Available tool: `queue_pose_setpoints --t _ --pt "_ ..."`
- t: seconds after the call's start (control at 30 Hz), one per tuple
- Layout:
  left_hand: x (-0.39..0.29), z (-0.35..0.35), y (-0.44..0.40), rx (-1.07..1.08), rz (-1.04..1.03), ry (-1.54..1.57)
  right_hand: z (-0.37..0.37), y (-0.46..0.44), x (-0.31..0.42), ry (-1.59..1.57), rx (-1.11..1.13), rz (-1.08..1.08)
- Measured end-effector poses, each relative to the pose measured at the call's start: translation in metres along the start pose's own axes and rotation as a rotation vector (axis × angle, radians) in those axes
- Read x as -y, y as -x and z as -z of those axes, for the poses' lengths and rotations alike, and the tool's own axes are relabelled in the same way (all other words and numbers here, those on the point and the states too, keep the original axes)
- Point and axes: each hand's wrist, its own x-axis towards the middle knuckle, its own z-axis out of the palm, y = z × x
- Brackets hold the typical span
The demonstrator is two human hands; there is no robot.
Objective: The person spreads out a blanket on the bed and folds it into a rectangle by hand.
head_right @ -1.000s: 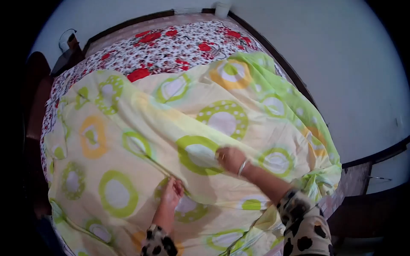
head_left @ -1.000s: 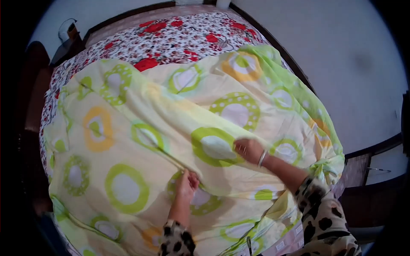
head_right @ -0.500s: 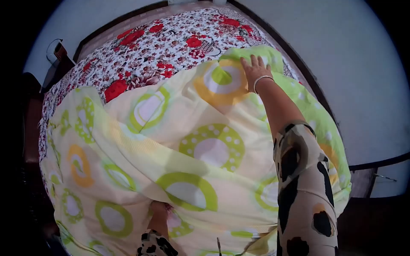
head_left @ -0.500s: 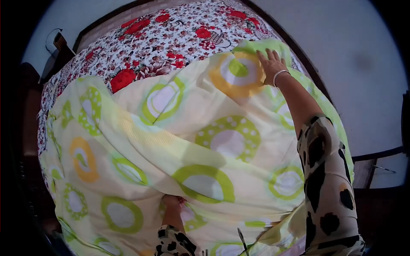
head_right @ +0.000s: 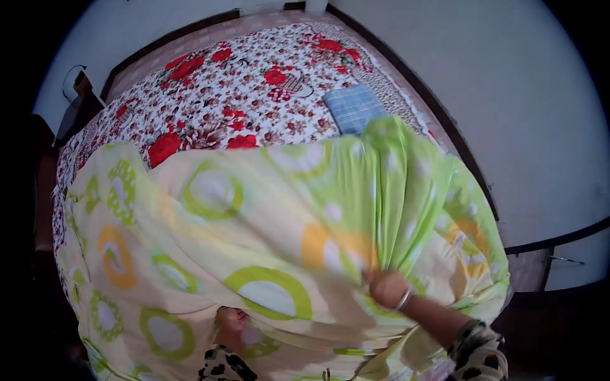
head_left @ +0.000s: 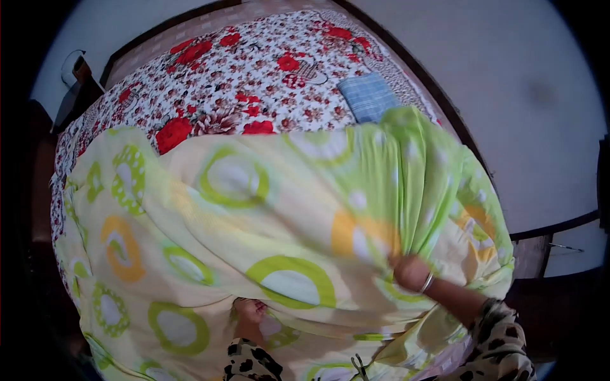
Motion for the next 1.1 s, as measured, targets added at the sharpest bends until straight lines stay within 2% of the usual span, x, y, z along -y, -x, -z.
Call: queue_pose_setpoints --t 0.03,0.07,0.13,0.17,0.2,0.23,0.27,0.3,0.37,0.43,0.47,0.5,0.53,0.57,0.6,0.63,0.67,0.7,0.73,0.77,0.8,0.87,0.93,0.97,1.0,1.03,1.07,1.1 --pt "0.0 -0.002 -0.001 -0.042 0.055 0.007 -0.004 0.028 0.027 -0.062 0.007 0.108" --pt "0.001 -0.001 -0.006 -0.089 0.109 0.01 0.0 0.051 0.033 0.008 0.604 0.257" --pt "0.009 0.007 -0.017 -0.055 0.127 -0.055 0.059 0.025 0.036 -0.274 0.77 0.152" --pt "0.008 0.003 -0.01 -0.091 0.069 -0.024 0.079 0.016 0.02 -0.503 0.347 -0.059" --pt "0.005 -0.003 -0.005 -0.122 0.002 0.009 0.103 -0.005 0.0 -0.794 -0.125 -0.135" --pt "0.002 -0.007 0.003 -0.118 0.003 0.005 0.111 -0.028 -0.034 -0.55 -0.494 -0.098" --pt "-0.002 -0.009 0.011 -0.072 -0.005 0.006 0.135 -0.052 -0.053 -0.203 -0.624 -0.214" --pt "-0.005 -0.012 0.015 -0.027 -0.014 0.009 0.141 -0.071 -0.079 0.045 -0.699 -0.209" --pt "-0.003 -0.01 0.012 -0.076 -0.048 -0.015 0.098 -0.089 -0.135 0.136 -0.564 -0.554" --pt "-0.001 -0.01 0.012 -0.117 -0.08 -0.048 0.04 -0.085 -0.143 -0.327 0.043 -0.778" --pt "-0.002 -0.01 0.013 -0.046 -0.068 0.002 -0.014 -0.072 -0.158 -0.212 0.311 -0.409" --pt "-0.003 -0.009 0.014 0.024 -0.056 0.053 -0.017 -0.058 -0.096 -0.312 0.016 -0.615" --pt "-0.005 -0.009 0.012 0.022 -0.057 0.057 0.002 -0.036 -0.041 -0.401 -0.157 -0.536" --pt "-0.007 -0.01 0.009 -0.049 0.001 0.002 0.001 -0.01 -0.007 -0.695 -0.309 -0.491" --pt "-0.009 -0.012 0.009 -0.119 0.062 -0.061 0.01 0.017 0.025 -0.667 -0.413 -0.397" --pt "-0.01 -0.016 0.012 -0.117 0.065 -0.069 0.027 0.048 0.051 -0.618 -0.345 -0.331" --pt "-0.012 -0.02 0.016 -0.081 0.046 0.001 0.032 0.083 0.069 -0.482 -0.224 -0.135" --pt "-0.011 -0.018 0.022 -0.052 0.028 0.07 0.042 0.111 0.098 -1.013 -0.098 -0.351" --pt "-0.012 -0.016 0.025 -0.017 0.005 0.089 0.005 0.149 0.117 -1.05 0.0 -0.167" --pt "-0.012 -0.017 0.026 0.003 -0.003 0.093 0.021 0.164 0.143 -1.108 -0.085 -0.131" --pt "-0.015 -0.02 0.028 0.023 -0.014 0.091 0.032 0.18 0.157 -0.731 0.063 0.001" --pt "-0.016 -0.016 0.035 0.05 -0.025 0.079 -0.003 0.212 0.168 -0.535 1.033 -0.039" --pt "-0.018 -0.008 0.045 0.071 -0.053 0.066 -0.036 0.24 0.167 -0.765 0.364 -0.12" --pt "-0.019 -0.004 0.052 0.08 -0.069 0.053 -0.042 0.24 0.166 -0.904 0.39 -0.274" --pt "-0.019 0.002 0.058 0.087 -0.088 0.039 -0.029 0.223 0.162 -1.194 0.514 -0.535" --pt "-0.019 0.01 0.066 0.092 -0.101 0.027 -0.031 0.212 0.166 -1.542 0.345 -0.675" --pt "-0.018 0.018 0.073 0.092 -0.112 0.019 -0.035 0.203 0.173 -1.698 0.233 -0.753" --pt "-0.018 0.025 0.078 0.089 -0.119 0.009 -0.031 0.182 0.176 -1.407 0.302 -0.574"
